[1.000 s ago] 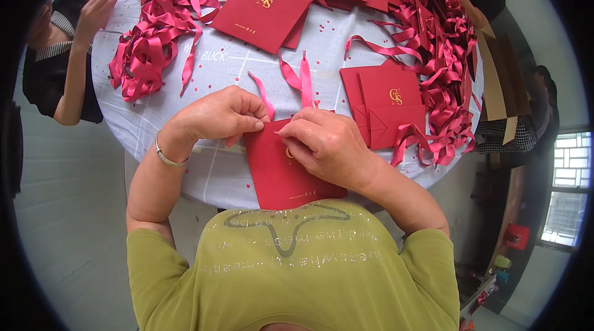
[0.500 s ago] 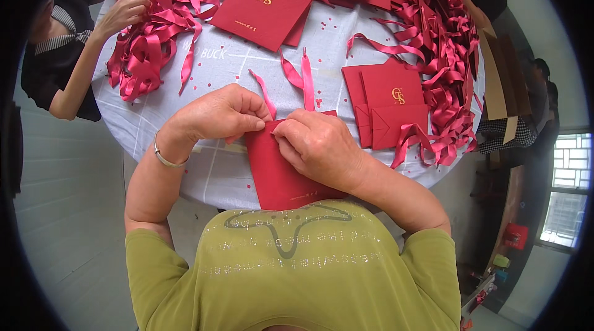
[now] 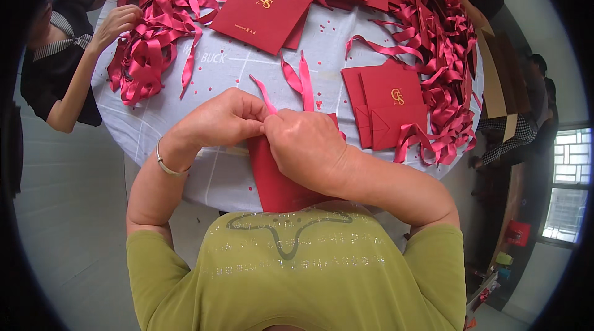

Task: The person attaches ribbon handles to paper gift bags by threading ribbon strips through the slots on each bag by hand.

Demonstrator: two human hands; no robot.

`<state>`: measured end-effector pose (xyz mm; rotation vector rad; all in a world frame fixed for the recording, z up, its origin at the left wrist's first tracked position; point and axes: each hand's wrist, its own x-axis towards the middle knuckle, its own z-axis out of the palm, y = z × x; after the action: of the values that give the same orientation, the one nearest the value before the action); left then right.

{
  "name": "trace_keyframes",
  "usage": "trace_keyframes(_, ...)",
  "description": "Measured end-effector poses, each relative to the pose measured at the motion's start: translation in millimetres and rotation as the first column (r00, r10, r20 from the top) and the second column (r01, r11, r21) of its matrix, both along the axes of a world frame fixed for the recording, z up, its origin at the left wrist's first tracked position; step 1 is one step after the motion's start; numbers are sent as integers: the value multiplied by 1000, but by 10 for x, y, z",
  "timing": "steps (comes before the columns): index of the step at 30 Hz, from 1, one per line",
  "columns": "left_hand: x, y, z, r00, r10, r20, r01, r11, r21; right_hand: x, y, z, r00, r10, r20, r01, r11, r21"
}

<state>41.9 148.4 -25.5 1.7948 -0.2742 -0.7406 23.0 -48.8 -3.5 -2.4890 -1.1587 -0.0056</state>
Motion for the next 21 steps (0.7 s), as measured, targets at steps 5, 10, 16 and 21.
trace_keyframes(5, -30, 15, 101, 995, -59, 79, 59, 998, 10, 144, -143, 199, 958, 112, -263, -56, 975, 213)
trace_keyframes(10, -139, -66, 201, 988, -11, 156, 13, 1000, -13, 469, -266, 282, 541, 102, -835, 240, 933, 269)
trace_keyframes(16, -292, -215, 270, 711, -33, 702, 13, 999, 34, 770, -165, 244, 455, 58, -889, -110, 994, 9)
trace_keyframes(21, -347, -300, 323, 685, -15, 729, 71, 996, -47, 845, -74, 180, 129, 40, -991, -112, 993, 26)
